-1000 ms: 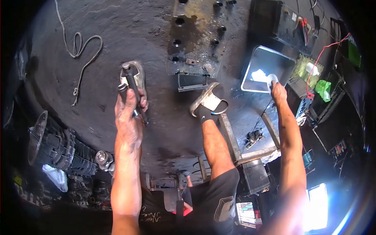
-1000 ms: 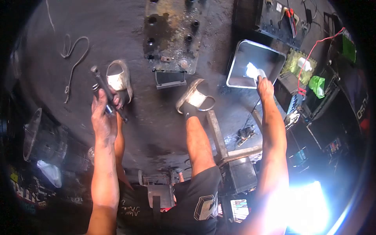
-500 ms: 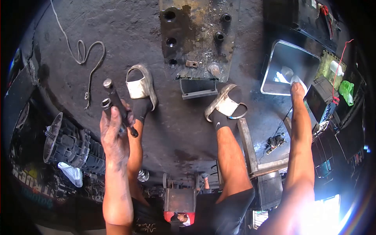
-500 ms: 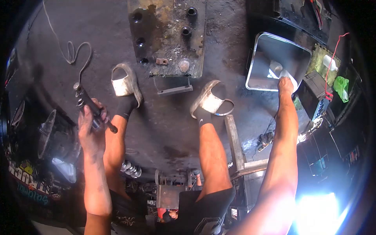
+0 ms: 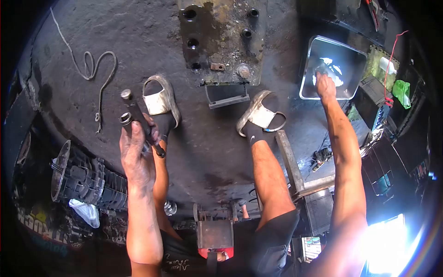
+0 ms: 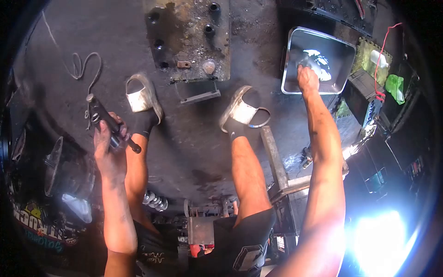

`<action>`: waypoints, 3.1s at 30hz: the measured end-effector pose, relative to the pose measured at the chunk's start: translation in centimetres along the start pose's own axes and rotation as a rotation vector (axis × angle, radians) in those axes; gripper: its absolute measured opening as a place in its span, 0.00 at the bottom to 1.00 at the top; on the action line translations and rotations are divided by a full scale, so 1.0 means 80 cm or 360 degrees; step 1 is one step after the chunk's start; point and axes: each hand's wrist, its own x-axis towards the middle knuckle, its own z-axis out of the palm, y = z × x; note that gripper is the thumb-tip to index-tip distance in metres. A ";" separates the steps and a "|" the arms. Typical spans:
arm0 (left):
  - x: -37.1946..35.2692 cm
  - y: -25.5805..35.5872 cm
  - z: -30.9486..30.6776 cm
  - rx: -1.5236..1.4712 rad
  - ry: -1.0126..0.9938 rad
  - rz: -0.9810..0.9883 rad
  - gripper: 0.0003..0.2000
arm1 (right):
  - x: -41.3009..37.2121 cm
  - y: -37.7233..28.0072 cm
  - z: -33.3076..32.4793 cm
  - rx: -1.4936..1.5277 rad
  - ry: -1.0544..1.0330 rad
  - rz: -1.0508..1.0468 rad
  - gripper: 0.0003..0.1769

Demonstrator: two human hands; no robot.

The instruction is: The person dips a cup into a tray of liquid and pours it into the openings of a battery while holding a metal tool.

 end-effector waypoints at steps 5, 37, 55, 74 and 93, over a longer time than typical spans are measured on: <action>0.001 -0.005 -0.010 -0.0035 -0.0021 0.0022 0.13 | -0.025 -0.033 -0.052 0.0054 0.0298 -0.0158 0.18; 0.004 -0.010 -0.016 -0.0510 0.0110 -0.0069 0.16 | -0.227 -0.241 -0.392 0.0580 0.1177 -0.1010 0.12; 0.009 0.004 -0.042 -0.0606 0.0149 -0.0031 0.16 | -0.163 -0.336 -0.401 0.0692 0.0730 -0.1168 0.12; 0.008 0.004 -0.047 -0.0604 0.0162 -0.0054 0.17 | -0.143 -0.348 -0.411 0.0647 0.0544 -0.1104 0.14; 0.009 0.006 -0.045 -0.0560 0.0171 -0.0019 0.17 | -0.135 -0.351 -0.414 0.0625 0.0464 -0.1089 0.17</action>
